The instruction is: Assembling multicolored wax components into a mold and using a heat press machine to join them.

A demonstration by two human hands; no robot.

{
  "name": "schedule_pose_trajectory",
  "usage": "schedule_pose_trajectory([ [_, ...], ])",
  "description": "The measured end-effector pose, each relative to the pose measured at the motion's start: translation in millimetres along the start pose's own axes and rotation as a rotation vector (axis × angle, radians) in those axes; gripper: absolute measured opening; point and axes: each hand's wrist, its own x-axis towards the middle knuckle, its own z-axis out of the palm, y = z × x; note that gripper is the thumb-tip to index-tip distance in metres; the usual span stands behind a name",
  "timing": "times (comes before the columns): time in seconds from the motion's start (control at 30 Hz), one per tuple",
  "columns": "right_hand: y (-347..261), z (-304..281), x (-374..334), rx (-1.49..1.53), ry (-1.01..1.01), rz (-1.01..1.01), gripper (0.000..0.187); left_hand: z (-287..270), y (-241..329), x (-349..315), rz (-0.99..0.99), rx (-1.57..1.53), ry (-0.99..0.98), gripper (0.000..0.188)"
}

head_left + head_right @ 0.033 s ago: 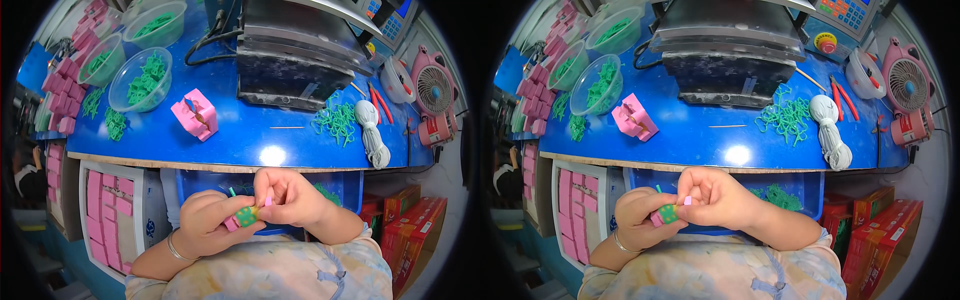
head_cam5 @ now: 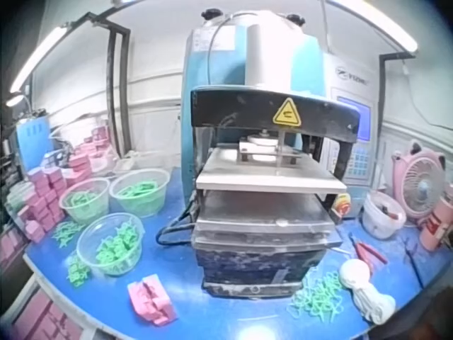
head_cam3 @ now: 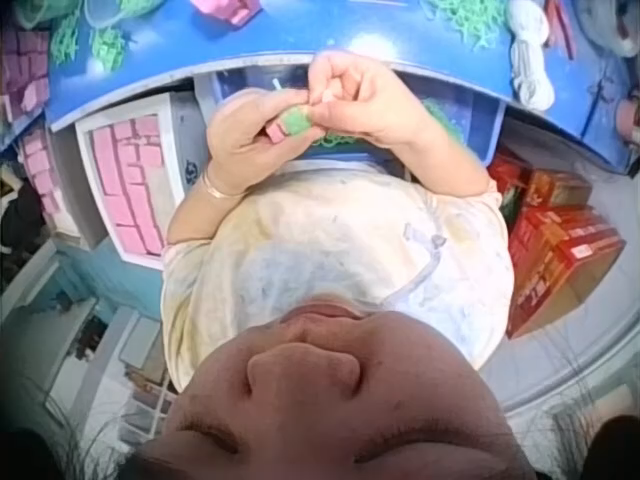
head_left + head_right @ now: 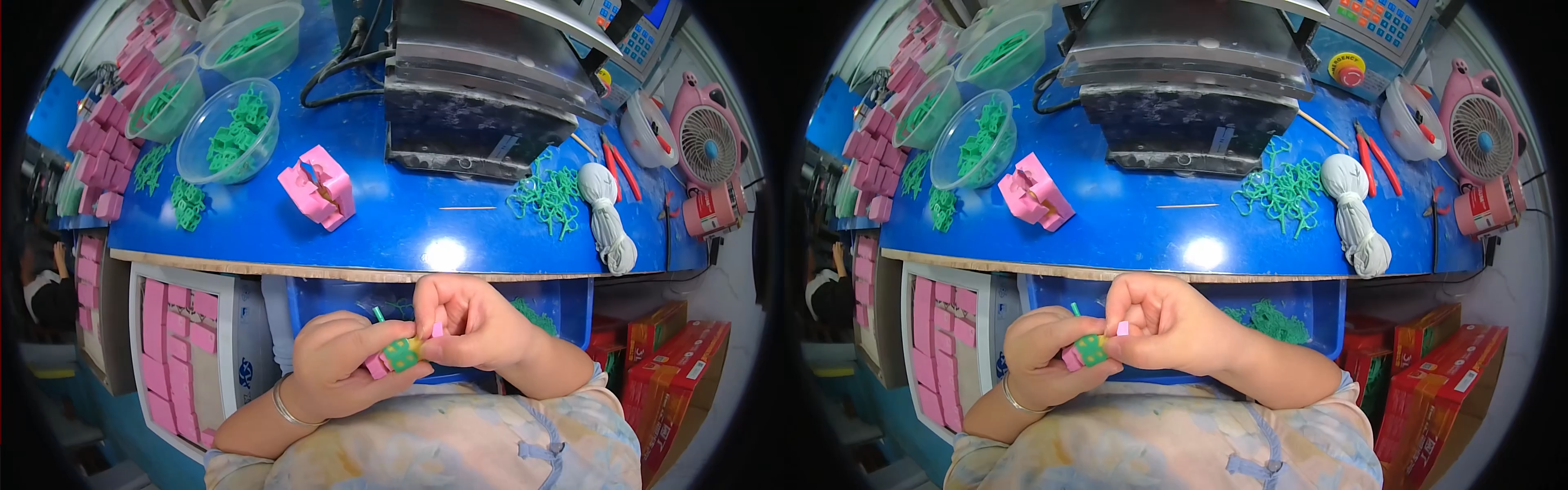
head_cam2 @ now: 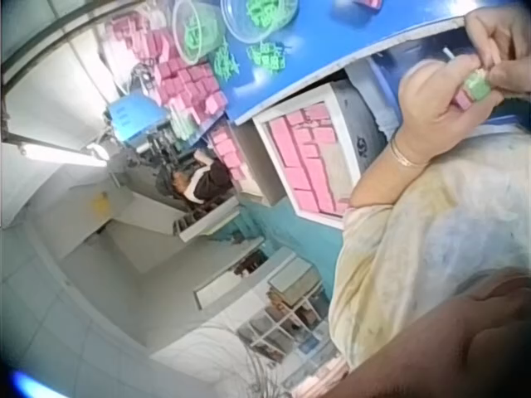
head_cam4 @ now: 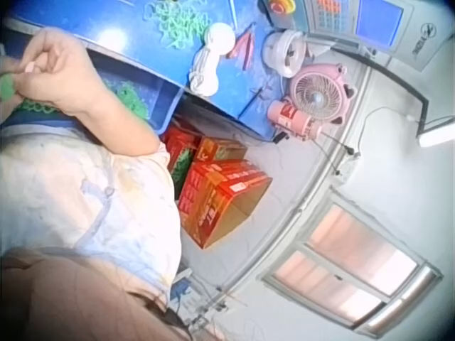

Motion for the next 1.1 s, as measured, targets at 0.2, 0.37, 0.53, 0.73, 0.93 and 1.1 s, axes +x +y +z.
schedule_pose_trajectory([
  [0.2,0,-2,-4,-0.01,-0.052,0.008,0.012,-1,0,-3,0.017,-0.044,-0.027,0.042],
  [0.37,-4,1,-9,-0.025,-0.055,0.027,0.009,-1,0,-7,0.033,-0.069,-0.02,0.045],
  [0.53,-9,6,-10,-0.045,-0.049,0.033,0.01,-4,1,-10,0.046,-0.042,-0.032,0.047],
  [0.73,-5,-4,-11,-0.012,-0.068,-0.04,0.009,-11,5,-10,0.03,-0.061,-0.049,0.048],
  [0.93,-39,-27,-22,-0.265,0.237,-0.528,0.015,-49,-11,-49,-0.578,-0.439,0.421,0.035],
  [1.1,-25,-18,1,-1.543,0.7,-0.529,0.02,-33,-4,-41,-0.855,-0.811,0.288,0.039],
])
